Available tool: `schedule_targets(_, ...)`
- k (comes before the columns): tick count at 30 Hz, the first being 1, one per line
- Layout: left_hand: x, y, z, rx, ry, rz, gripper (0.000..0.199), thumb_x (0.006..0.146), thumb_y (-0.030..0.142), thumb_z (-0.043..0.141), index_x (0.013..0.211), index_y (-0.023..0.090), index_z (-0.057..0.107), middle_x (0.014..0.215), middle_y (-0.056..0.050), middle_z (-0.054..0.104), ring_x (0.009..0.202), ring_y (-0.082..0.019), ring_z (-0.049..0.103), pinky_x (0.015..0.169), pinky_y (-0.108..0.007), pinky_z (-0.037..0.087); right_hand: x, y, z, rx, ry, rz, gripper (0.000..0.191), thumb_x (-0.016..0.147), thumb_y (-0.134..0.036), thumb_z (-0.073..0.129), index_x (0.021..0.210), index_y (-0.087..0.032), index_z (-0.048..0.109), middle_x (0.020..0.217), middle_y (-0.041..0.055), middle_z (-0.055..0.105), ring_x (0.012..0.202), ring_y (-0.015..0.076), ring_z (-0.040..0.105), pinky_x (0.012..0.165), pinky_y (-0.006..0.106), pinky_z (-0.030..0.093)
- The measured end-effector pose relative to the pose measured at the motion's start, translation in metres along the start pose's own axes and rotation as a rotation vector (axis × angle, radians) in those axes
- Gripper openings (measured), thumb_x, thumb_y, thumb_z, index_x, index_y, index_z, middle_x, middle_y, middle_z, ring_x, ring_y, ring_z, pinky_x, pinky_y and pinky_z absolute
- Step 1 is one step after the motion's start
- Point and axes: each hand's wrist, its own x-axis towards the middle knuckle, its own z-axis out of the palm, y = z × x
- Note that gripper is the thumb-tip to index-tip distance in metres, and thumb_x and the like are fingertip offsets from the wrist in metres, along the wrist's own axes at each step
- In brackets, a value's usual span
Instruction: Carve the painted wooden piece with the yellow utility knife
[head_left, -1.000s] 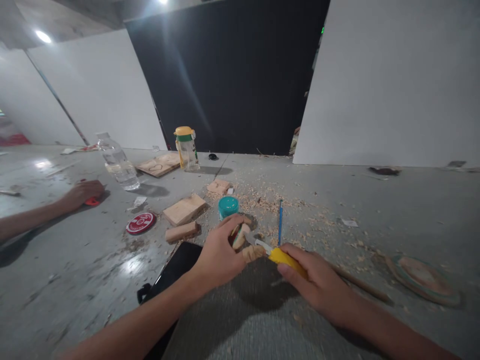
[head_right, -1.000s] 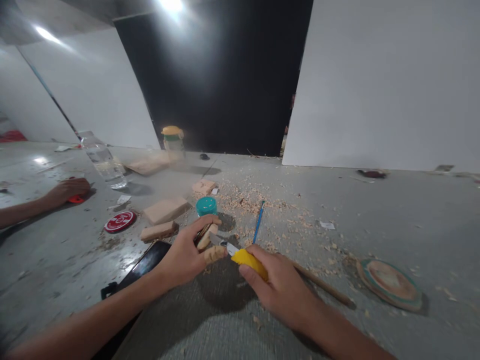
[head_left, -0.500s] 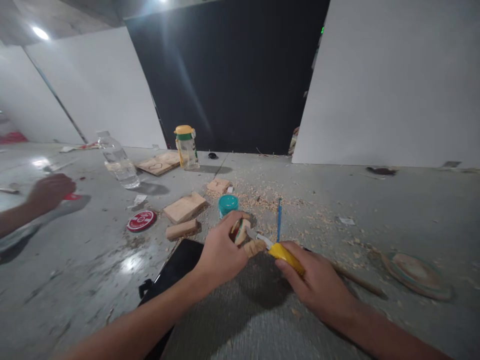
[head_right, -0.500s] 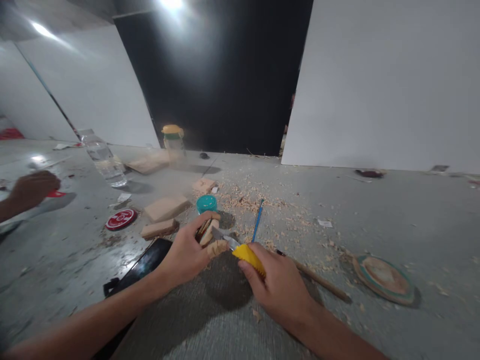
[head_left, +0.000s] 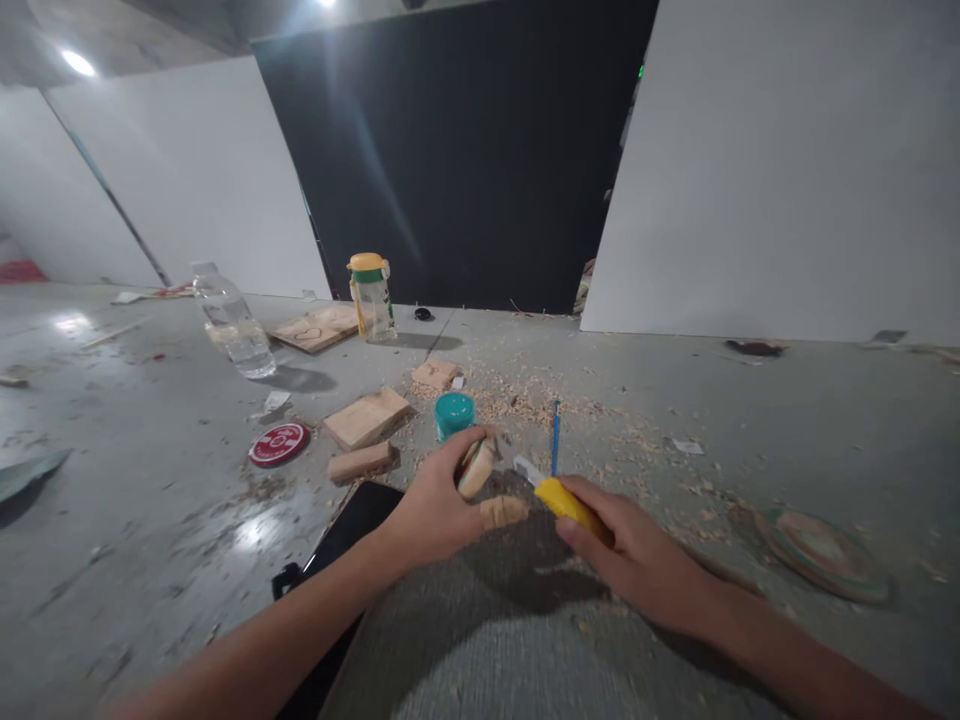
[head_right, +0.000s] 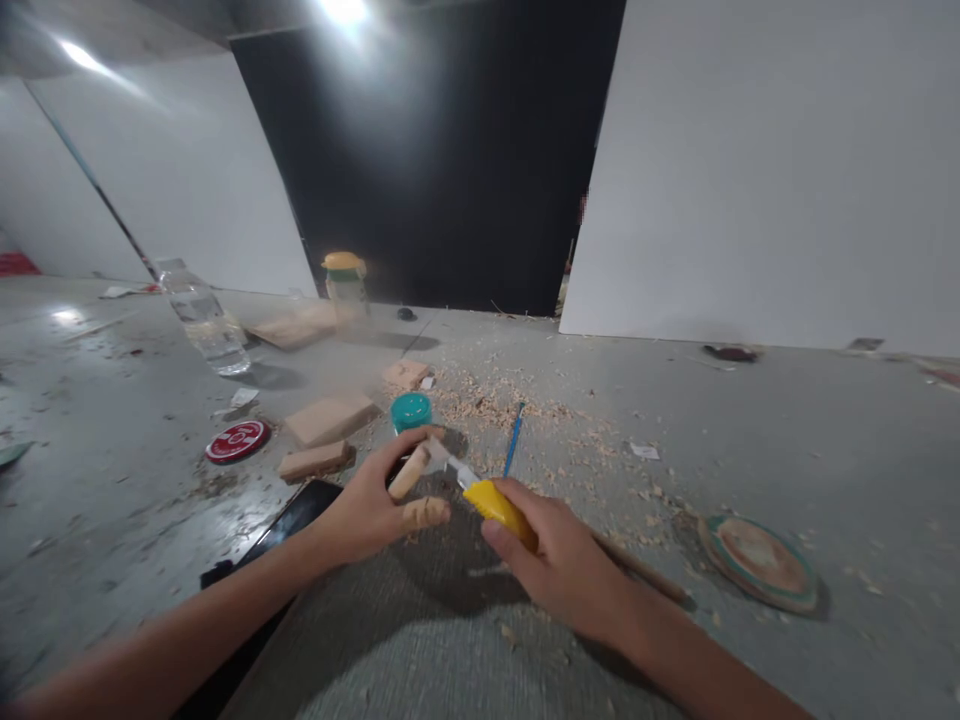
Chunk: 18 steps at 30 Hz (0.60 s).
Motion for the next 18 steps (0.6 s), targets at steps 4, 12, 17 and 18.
schedule_targets(4,0.001,-0.003,-0.003,-0.034,-0.038,0.078,0.064,0.067,0.043,0.08,0.121,0.021,0.052,0.116,-0.008,0.063,0.107,-0.028,0.059,0.094,-0.043,0.047,0.0,0.008,-0.002,-0.06,-0.066,-0.069,0.035,0.095,-0.043,0.044,0.112,-0.019,0.062,0.083,0.0047,0.069,0.069,0.0182,0.061,0.063,0.029,0.045)
schedule_targets(12,0.001,-0.003,-0.003,0.052,-0.008,0.064,0.061,0.07,0.049,0.076,0.118,0.021,0.053,0.111,-0.006,0.064,0.101,-0.026,0.059,0.089,-0.038,0.047,0.0,0.013,0.012,-0.09,-0.014,-0.068,0.039,0.095,-0.044,0.041,0.116,-0.018,0.061,0.102,0.0093,0.071,0.085,0.0233,0.066,0.074,0.036,0.049)
schedule_targets(17,-0.001,0.005,-0.002,0.102,0.026,-0.067,0.057,0.071,0.051,0.074,0.116,0.021,0.055,0.095,-0.004,0.067,0.087,-0.024,0.061,0.075,-0.034,0.048,-0.002,0.017,0.016,-0.145,0.022,-0.076,0.039,0.097,-0.044,0.038,0.118,-0.019,0.058,0.106,0.0107,0.071,0.089,0.0254,0.068,0.074,0.038,0.051)
schedule_targets(18,-0.001,0.006,-0.002,0.119,0.04,-0.074,0.056,0.071,0.05,0.074,0.115,0.021,0.056,0.094,-0.004,0.067,0.086,-0.024,0.061,0.074,-0.034,0.048,-0.002,0.017,0.017,-0.165,0.03,-0.072,0.04,0.097,-0.044,0.036,0.12,-0.019,0.058,0.107,0.0113,0.072,0.089,0.0259,0.069,0.074,0.039,0.052)
